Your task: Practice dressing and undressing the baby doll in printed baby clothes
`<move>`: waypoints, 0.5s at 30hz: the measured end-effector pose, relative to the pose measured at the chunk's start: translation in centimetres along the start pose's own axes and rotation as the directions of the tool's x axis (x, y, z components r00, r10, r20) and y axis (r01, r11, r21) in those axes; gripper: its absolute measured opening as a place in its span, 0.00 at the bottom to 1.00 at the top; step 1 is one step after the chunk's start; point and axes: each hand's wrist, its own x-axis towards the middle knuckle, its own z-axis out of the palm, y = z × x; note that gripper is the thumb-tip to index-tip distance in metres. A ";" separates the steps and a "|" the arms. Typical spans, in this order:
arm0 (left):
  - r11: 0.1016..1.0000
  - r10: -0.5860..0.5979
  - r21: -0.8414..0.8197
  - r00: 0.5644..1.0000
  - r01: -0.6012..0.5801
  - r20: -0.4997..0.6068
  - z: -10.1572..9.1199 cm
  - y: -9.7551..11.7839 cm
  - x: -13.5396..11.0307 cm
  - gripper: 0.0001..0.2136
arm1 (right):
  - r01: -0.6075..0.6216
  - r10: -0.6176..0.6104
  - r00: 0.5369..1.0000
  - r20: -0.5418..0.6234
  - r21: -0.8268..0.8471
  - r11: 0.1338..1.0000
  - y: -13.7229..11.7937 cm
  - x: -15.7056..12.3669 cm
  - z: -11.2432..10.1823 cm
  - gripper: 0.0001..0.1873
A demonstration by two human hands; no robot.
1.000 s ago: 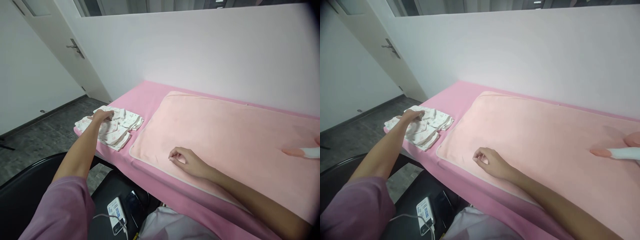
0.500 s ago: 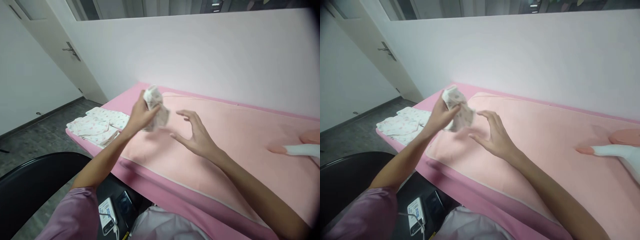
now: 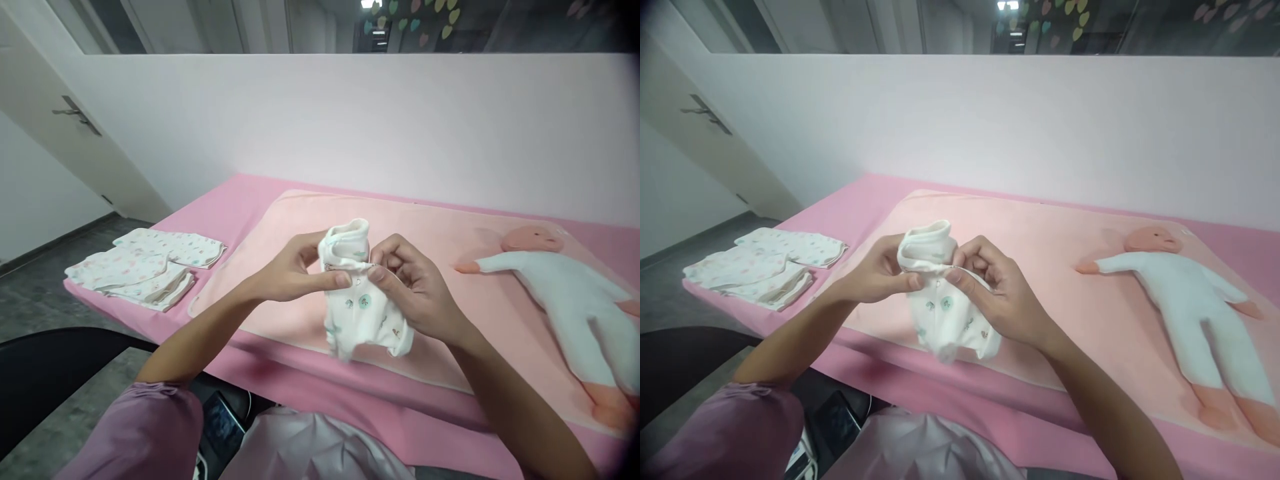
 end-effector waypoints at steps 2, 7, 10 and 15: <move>0.991 0.007 0.131 0.996 0.004 -0.083 -0.3 1.2 0.1 0.14 | -0.004 0.005 0.998 -0.058 0.012 1.000 -0.7 -1.0 -1.4 0.14; 0.817 -0.110 0.502 0.930 0.285 -0.350 -3.4 0.2 4.1 0.21 | -0.169 0.101 0.929 -0.357 -0.167 0.971 1.4 -0.3 -9.3 0.18; 0.666 -0.326 0.635 0.919 0.390 -0.222 -4.8 -6.3 9.3 0.27 | -0.395 0.182 0.852 -0.490 -0.376 0.838 6.7 2.5 -15.2 0.20; 0.374 -0.738 0.772 0.669 0.514 -0.088 -4.1 -19.2 13.7 0.35 | -0.666 0.422 0.746 -0.515 -0.590 0.456 17.3 3.8 -20.6 0.24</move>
